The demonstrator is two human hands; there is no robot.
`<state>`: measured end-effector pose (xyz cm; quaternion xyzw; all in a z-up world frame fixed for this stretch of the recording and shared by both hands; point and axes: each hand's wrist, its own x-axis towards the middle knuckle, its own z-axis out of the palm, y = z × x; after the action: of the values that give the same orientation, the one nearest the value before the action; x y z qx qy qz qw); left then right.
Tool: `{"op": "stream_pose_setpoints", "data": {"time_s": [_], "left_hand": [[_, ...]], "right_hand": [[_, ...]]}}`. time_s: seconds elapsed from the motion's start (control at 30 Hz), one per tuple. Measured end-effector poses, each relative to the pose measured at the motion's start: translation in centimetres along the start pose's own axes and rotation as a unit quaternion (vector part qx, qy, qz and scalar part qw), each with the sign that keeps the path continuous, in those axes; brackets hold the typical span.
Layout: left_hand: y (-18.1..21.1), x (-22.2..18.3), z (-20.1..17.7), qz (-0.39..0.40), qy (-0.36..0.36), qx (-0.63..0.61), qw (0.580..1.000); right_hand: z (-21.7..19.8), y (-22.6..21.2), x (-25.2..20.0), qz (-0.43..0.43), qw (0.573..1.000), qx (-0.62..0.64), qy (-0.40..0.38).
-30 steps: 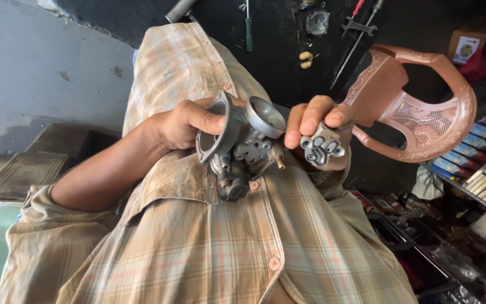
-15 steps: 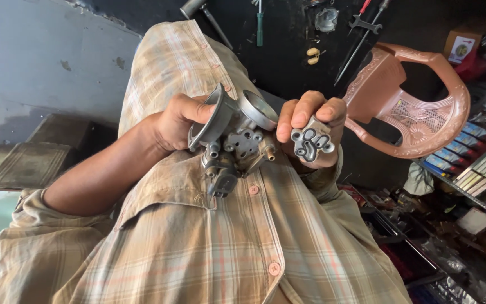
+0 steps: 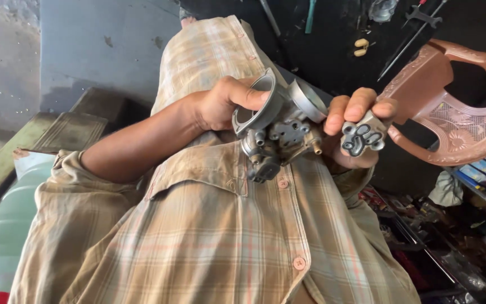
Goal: Disassembling and inspecting the internal components of a motorcycle carburetor using hand tools.
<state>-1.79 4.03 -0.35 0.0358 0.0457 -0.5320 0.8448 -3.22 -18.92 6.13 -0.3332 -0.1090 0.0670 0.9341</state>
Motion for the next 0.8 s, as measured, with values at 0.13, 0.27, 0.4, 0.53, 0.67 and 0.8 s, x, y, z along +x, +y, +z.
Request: {"op": "stream_pose_setpoints", "data": {"time_s": [0.13,0.27,0.4,0.53,0.67,0.8], "left_hand": [[0.7,-0.3,0.0,-0.015,0.006,0.001,1.0],[3.3,-0.1,1.1,0.033,-0.033,0.166,0.985],[5.6,0.7,1.9,0.089,-0.035,0.326,0.94],[6.7,1.8,2.5,0.085,-0.089,0.285,0.951],[5.2,3.3,0.3,0.05,-0.176,0.147,0.972],[4.3,4.2,-1.1,0.05,-0.113,0.041,0.992]], "right_hand": [[0.2,0.6,0.2,-0.03,0.999,0.015,-0.002],[0.1,0.3,0.5,-0.04,0.999,0.009,-0.013],[0.0,-0.2,1.5,-0.047,0.998,0.024,-0.046],[2.1,-0.9,4.5,-0.045,0.992,0.031,-0.111],[2.8,-0.6,5.7,-0.038,0.987,0.069,-0.141],[2.6,-0.4,6.4,-0.063,0.986,0.075,-0.132]]}}
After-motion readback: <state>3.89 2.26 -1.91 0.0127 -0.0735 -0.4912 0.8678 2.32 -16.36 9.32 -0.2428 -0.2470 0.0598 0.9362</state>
